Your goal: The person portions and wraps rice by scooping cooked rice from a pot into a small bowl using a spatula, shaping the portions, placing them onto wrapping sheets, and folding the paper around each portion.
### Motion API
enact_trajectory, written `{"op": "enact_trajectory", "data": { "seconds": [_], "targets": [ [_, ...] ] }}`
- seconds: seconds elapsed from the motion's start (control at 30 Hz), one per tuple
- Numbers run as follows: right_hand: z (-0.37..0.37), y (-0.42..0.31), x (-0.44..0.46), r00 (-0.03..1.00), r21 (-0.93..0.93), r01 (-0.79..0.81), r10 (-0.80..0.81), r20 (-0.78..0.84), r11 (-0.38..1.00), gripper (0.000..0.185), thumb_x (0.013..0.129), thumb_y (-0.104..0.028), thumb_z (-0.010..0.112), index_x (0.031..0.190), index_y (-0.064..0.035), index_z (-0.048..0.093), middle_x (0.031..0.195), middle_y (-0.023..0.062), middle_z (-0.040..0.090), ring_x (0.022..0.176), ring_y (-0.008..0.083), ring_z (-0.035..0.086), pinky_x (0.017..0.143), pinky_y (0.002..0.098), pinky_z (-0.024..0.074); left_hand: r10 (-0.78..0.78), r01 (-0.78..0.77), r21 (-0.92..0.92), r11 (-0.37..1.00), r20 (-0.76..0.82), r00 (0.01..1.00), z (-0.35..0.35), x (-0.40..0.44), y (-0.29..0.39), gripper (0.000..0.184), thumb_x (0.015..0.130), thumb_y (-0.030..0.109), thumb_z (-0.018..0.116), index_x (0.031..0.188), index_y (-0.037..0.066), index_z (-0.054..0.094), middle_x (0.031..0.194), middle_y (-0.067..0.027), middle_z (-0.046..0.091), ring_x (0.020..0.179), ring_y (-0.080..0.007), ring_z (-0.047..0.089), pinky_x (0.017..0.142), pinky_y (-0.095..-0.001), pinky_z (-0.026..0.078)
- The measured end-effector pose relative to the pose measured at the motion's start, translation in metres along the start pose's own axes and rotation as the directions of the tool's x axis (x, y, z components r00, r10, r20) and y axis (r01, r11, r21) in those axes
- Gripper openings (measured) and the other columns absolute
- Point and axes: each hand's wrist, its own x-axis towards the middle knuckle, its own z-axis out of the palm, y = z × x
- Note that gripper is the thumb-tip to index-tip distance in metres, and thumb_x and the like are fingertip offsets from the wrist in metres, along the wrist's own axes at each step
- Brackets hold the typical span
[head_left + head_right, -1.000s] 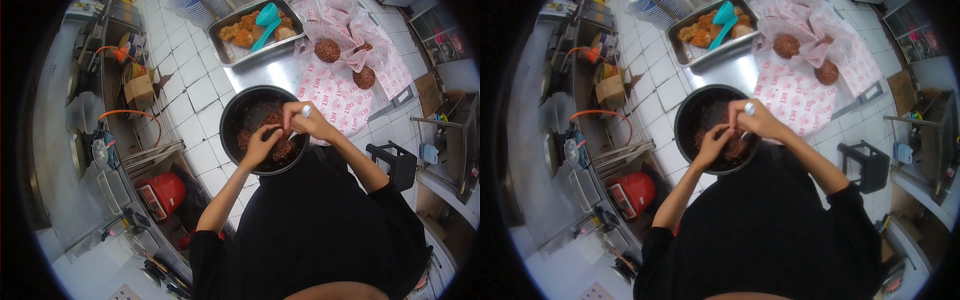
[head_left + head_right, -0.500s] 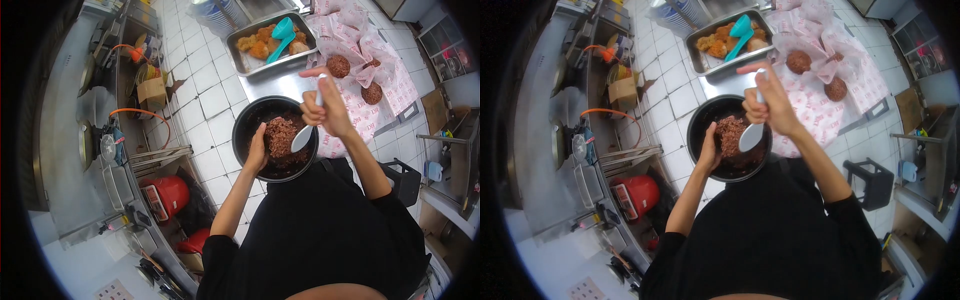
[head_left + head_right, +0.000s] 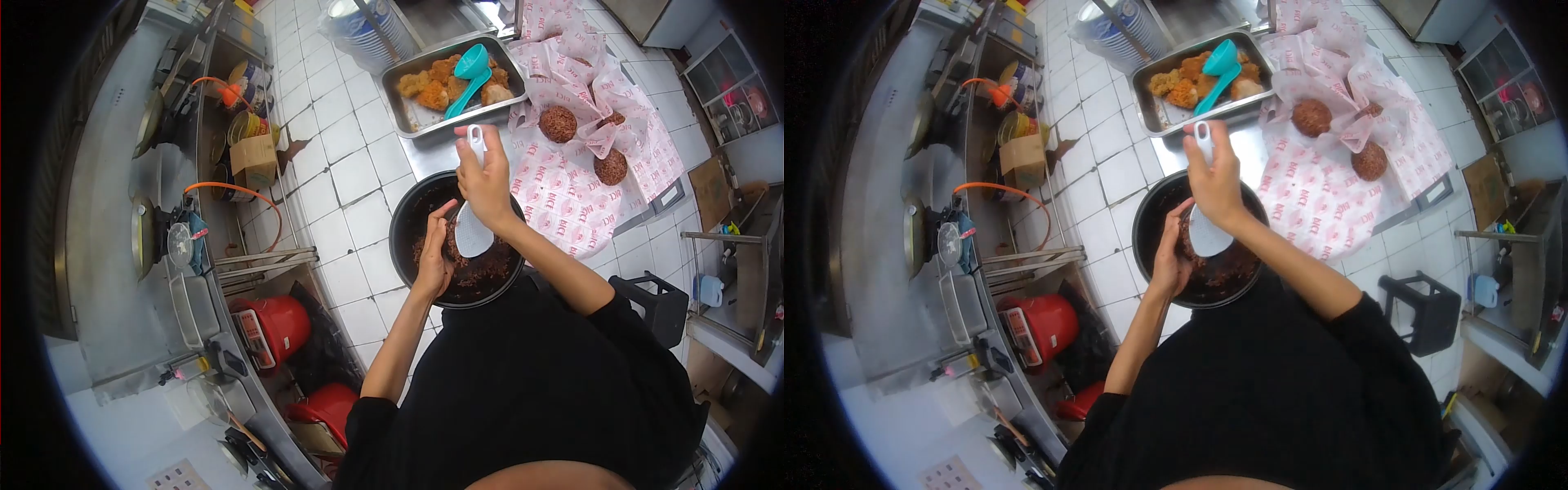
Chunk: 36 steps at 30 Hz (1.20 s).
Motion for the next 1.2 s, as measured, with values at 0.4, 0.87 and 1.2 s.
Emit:
{"op": "enact_trajectory", "data": {
  "seconds": [0.4, 0.87, 1.2],
  "targets": [
    [-0.003, -0.049, 0.024, 0.874, 0.272, -0.485, 0.47, 0.125, 0.831, 0.025, 0.101, -0.016, 0.05, 0.124, -0.0172, 0.039, 0.065, -0.0022, 0.037, 0.048, 0.0036, 0.033, 0.039, 0.0206, 0.0234, 0.025, -0.034, -0.061, 0.998, -0.147, 0.989, -0.012, 0.014, 0.003, 0.054, 0.101, 0.048, 0.035, 0.14, 0.011, 0.041, 0.121, -0.011, 0.059, 0.104, -0.0207, 0.061, 0.08, -0.0368, 0.056],
    [0.018, -0.022, 0.025, 0.976, 0.302, -0.205, 0.219, -0.011, 0.931, 0.031, 0.103, -0.013, 0.046, 0.131, -0.023, 0.037, 0.061, -0.005, 0.033, 0.044, 0.0029, 0.027, 0.037, 0.0194, 0.0207, 0.104, -0.126, -0.051, 0.991, -0.313, 0.944, -0.033, 0.026, -0.012, 0.052, 0.101, 0.041, 0.023, 0.126, 0.006, 0.052, 0.1, -0.0096, 0.065, 0.081, -0.0181, 0.064, 0.067, -0.0316, 0.054],
    [-0.001, -0.047, 0.028, 0.951, 0.336, -0.297, 0.31, 0.018, 0.893, 0.033, 0.101, -0.011, 0.046, 0.131, -0.0197, 0.037, 0.067, -0.0012, 0.039, 0.045, 0.0046, 0.031, 0.038, 0.0203, 0.0221, 0.13, -0.141, -0.046, 0.989, -0.187, 0.974, -0.027, 0.014, 0.009, 0.052, 0.101, 0.032, 0.016, 0.124, 0.001, 0.051, 0.126, -0.0154, 0.061, 0.114, -0.0242, 0.06, 0.101, -0.0375, 0.047]
  ]
}}
